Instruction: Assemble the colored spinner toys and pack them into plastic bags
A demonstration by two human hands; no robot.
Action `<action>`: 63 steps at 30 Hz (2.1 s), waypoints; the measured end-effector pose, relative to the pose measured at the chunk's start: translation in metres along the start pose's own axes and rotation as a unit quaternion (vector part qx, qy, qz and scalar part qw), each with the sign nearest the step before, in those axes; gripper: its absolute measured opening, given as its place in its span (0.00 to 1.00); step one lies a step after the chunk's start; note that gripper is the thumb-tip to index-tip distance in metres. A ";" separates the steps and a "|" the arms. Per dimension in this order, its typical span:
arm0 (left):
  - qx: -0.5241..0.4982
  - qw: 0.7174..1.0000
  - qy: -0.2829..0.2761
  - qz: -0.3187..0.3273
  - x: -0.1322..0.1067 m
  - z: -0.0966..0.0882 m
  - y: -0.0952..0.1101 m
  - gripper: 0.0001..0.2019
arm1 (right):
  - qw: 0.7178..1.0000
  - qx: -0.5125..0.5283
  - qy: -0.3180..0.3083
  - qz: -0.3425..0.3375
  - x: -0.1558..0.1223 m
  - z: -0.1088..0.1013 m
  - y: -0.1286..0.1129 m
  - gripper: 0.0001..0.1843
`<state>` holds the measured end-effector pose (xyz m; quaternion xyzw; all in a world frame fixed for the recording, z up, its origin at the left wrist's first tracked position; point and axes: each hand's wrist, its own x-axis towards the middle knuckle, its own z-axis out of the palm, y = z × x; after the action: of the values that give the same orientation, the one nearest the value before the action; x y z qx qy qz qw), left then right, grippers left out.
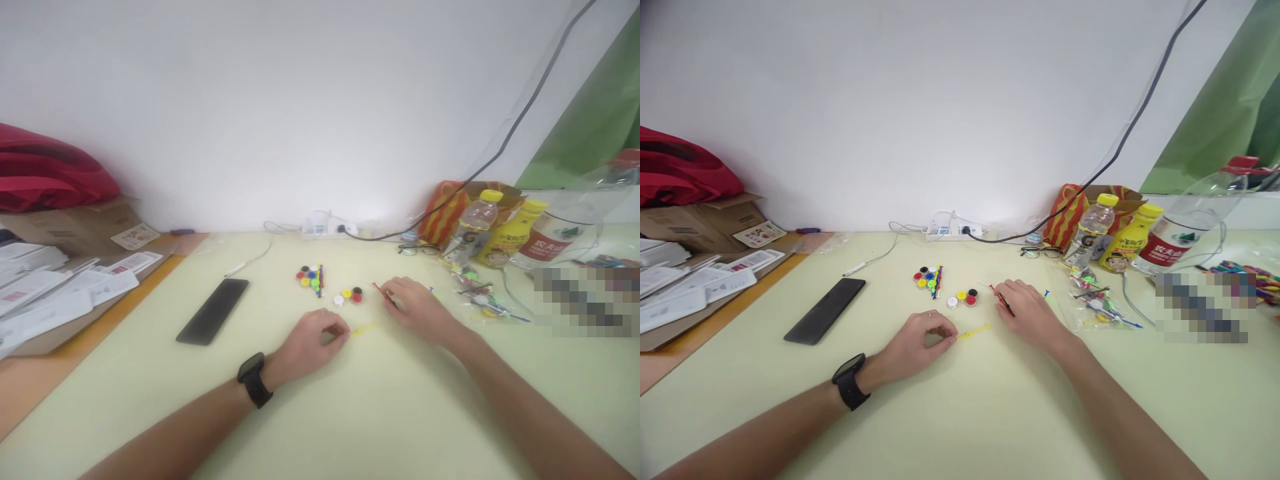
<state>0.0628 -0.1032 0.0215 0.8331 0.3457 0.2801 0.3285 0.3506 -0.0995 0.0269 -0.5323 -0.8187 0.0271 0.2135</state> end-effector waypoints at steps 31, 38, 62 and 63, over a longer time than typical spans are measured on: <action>0.016 0.998 0.062 -0.005 0.003 0.001 -0.008 0.07 | 0.995 -0.009 -0.032 0.092 0.004 0.013 0.002 0.11; 0.019 0.992 0.117 0.040 0.003 -0.003 0.002 0.07 | 0.995 -0.006 -0.009 0.100 0.005 0.017 0.001 0.10; -0.003 0.987 0.159 -0.025 0.009 -0.008 -0.027 0.06 | 0.978 0.195 -0.016 0.068 -0.001 0.013 -0.035 0.11; 0.011 0.989 0.147 -0.023 0.009 -0.008 -0.026 0.07 | 0.978 0.194 -0.012 0.069 0.000 0.013 -0.034 0.11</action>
<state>0.0520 -0.0795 0.0096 0.7782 0.4120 0.3887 0.2713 0.3167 -0.1122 0.0242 -0.5357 -0.7615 0.2065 0.3008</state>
